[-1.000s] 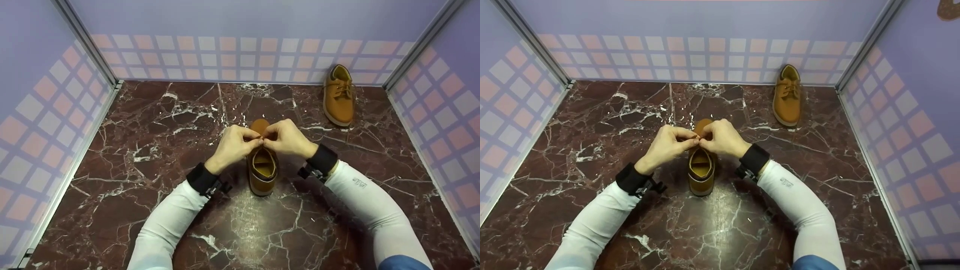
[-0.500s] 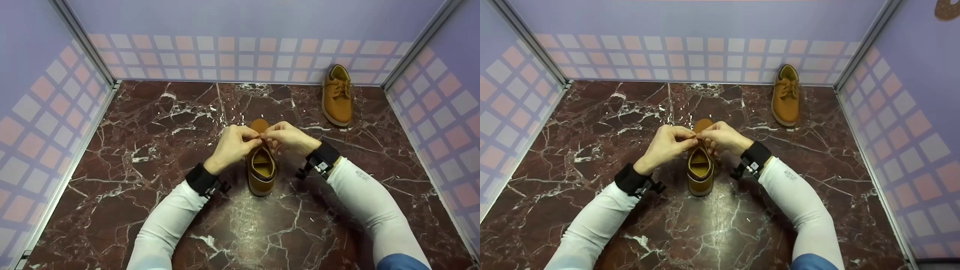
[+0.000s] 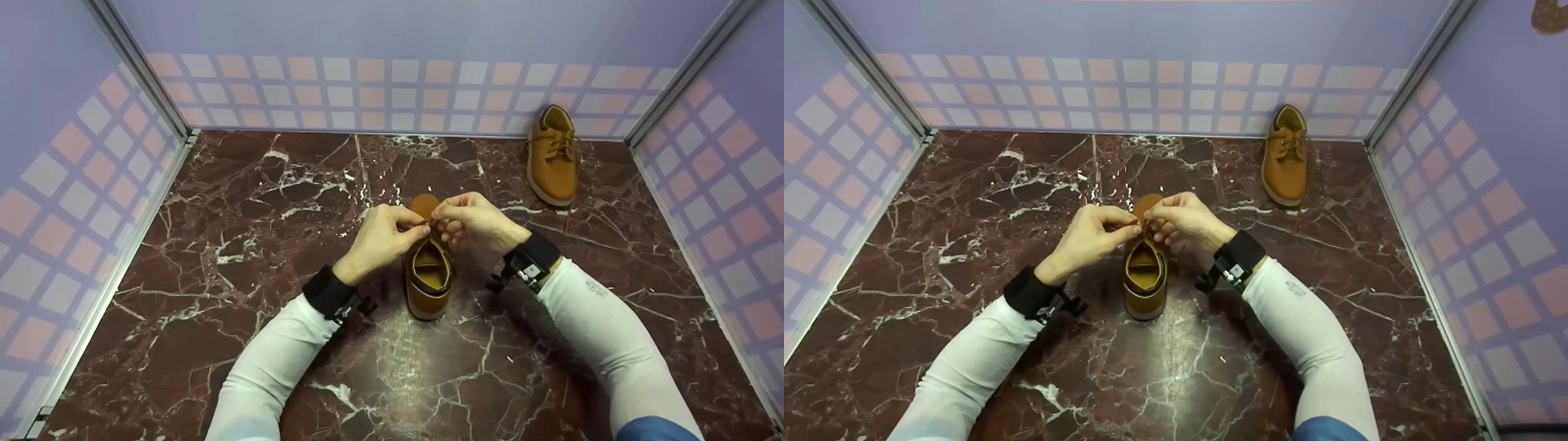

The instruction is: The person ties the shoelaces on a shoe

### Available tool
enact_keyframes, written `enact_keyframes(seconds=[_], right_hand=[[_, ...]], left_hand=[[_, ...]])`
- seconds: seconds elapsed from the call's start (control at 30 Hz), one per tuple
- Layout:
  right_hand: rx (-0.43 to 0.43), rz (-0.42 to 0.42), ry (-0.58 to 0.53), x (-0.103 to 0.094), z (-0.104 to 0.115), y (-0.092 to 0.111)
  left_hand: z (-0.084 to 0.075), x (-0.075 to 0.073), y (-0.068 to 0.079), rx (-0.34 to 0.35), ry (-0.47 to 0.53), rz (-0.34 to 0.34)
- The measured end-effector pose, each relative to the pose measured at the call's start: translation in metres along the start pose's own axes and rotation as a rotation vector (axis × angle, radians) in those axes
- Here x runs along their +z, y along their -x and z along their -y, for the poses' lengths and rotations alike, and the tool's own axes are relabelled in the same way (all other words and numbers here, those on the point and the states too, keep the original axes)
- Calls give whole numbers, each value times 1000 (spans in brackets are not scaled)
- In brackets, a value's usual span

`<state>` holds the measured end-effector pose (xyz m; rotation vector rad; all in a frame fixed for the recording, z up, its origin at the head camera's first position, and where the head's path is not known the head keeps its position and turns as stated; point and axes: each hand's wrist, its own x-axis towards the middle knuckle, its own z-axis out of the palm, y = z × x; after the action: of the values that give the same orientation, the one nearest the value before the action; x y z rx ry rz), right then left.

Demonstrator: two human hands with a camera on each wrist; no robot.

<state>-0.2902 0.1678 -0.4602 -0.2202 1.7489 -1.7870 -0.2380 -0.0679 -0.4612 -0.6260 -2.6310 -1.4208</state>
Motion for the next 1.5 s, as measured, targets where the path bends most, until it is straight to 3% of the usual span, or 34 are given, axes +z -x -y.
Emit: enact_keyframes(seconds=[0.4, 0.57, 0.73, 0.9, 1.13, 1.5], right_hand=[[-138, -88, 201, -4, 6, 9], [-183, -96, 224, -5, 8, 11], [-212, -97, 234, -5, 9, 13], [-251, -140, 330, -8, 10, 13], [-244, -176, 386, -13, 9, 15], [-289, -123, 430, -28, 0, 19]], left_hand=[[-1, -3, -4, 13, 66, -49], [-3, -4, -4, -4, 55, -48], [-3, -5, -4, -11, 47, -38], [-1, -6, -4, -9, 36, -35], [-1, -8, -3, -19, 16, -35], [11, -11, 5, -90, 18, -23]])
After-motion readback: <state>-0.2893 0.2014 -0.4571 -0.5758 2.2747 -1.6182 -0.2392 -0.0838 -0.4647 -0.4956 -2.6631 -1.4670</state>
